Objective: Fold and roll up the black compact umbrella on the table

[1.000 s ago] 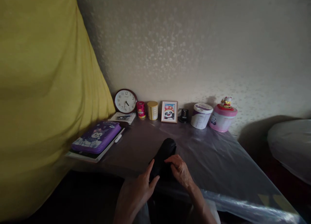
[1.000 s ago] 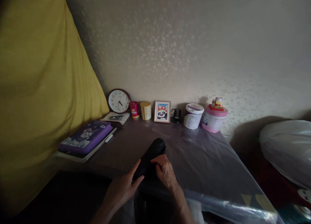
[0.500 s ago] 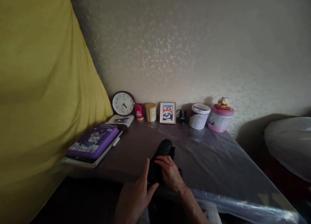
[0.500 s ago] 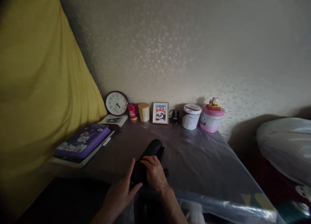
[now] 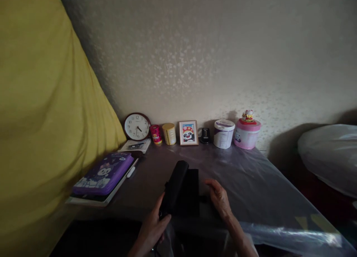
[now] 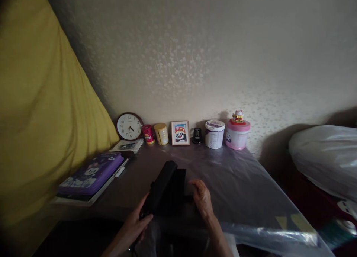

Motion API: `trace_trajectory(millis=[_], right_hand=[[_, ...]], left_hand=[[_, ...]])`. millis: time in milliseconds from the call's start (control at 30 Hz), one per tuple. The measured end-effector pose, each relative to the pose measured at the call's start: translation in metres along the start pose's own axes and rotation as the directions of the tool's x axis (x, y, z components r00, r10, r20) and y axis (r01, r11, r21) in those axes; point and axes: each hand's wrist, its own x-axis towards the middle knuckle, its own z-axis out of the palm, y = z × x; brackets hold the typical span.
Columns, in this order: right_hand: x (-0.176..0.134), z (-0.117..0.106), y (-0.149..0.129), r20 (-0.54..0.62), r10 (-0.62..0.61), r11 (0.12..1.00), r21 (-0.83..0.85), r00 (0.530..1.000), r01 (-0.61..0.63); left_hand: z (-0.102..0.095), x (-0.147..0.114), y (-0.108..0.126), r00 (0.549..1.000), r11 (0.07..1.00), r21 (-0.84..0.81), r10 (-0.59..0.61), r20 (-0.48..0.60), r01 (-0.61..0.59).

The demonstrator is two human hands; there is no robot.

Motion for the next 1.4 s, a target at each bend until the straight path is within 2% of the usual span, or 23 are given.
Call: trace_trajectory(millis=[67,133,167,233,267,333,367,433,533,767,867,933,1000,1067,1133,1200,1267,1400], right_hand=[[-0.001,-0.005,0.006,-0.016,0.122,0.992,0.026,0.992,-0.122],[-0.002,-0.006,0.007,-0.027,0.205,0.978,0.05,0.978,-0.204],[-0.003,-0.006,0.007,-0.032,0.224,0.973,0.059,0.974,-0.222],[-0.003,-0.006,0.006,-0.033,0.236,0.97,0.064,0.971,-0.233],[-0.002,-0.005,0.006,-0.032,0.238,0.97,0.063,0.971,-0.235],[-0.002,-0.005,0.007,-0.032,0.237,0.971,0.053,0.971,-0.235],[-0.002,-0.005,0.007,-0.032,0.235,0.971,0.047,0.971,-0.234],[-0.003,-0.005,0.009,-0.03,0.233,0.972,0.04,0.972,-0.232],[-0.003,-0.005,0.01,-0.016,0.234,0.972,0.039,0.972,-0.233],[-0.004,-0.004,0.011,0.013,0.242,0.969,0.05,0.97,-0.242],[-0.003,-0.003,0.013,0.0,0.231,0.972,0.049,0.973,-0.231],[-0.003,-0.003,0.012,-0.002,0.225,0.973,0.057,0.974,-0.224],[-0.003,-0.004,0.01,0.001,0.22,0.973,0.076,0.976,-0.219],[-0.002,-0.005,0.008,0.01,0.218,0.972,0.088,0.976,-0.218],[-0.003,-0.006,0.007,0.014,0.217,0.972,0.089,0.976,-0.217],[-0.003,-0.007,0.007,0.023,0.216,0.972,0.092,0.976,-0.217],[-0.004,-0.006,0.009,0.029,0.218,0.97,0.107,0.976,-0.22],[-0.005,-0.004,0.014,0.003,0.218,0.965,0.147,0.976,-0.216]], left_hand=[[-0.004,0.004,-0.003,1.0,0.999,-0.033,-0.007,0.021,0.007],[-0.008,0.006,-0.006,0.999,0.999,0.003,-0.037,0.006,0.037],[-0.009,0.006,-0.007,0.999,0.998,0.055,-0.036,-0.025,0.037],[-0.011,0.004,-0.009,0.989,0.971,0.238,0.066,-0.132,-0.034],[-0.01,0.001,-0.009,0.972,0.93,0.359,0.156,-0.177,-0.084],[-0.006,-0.004,-0.011,0.924,0.783,0.607,0.321,-0.209,-0.135],[-0.003,-0.007,-0.011,0.916,0.698,0.707,0.348,-0.198,-0.112],[0.002,-0.01,-0.011,0.925,0.557,0.83,0.329,-0.192,-0.026],[0.005,-0.01,-0.009,0.94,0.445,0.894,0.277,-0.198,0.056],[-0.008,-0.004,0.0,0.934,0.368,0.921,0.271,-0.235,0.125],[-0.017,-0.001,0.001,0.957,0.42,0.904,0.221,-0.189,0.081],[-0.024,0.002,0.001,0.969,0.54,0.842,0.203,-0.139,0.007],[-0.03,0.004,0.001,0.967,0.71,0.7,0.221,-0.126,-0.072],[-0.032,0.006,0.002,0.973,0.863,0.497,0.185,-0.141,-0.093],[-0.032,0.007,0.002,0.985,0.946,0.318,0.106,-0.133,-0.059],[-0.03,0.006,0.003,0.992,0.971,0.236,0.068,-0.107,-0.041],[-0.029,0.003,0.005,0.993,0.969,0.239,0.08,-0.083,-0.058],[-0.028,-0.008,0.02,0.977,0.94,0.313,0.182,-0.114,-0.139]])
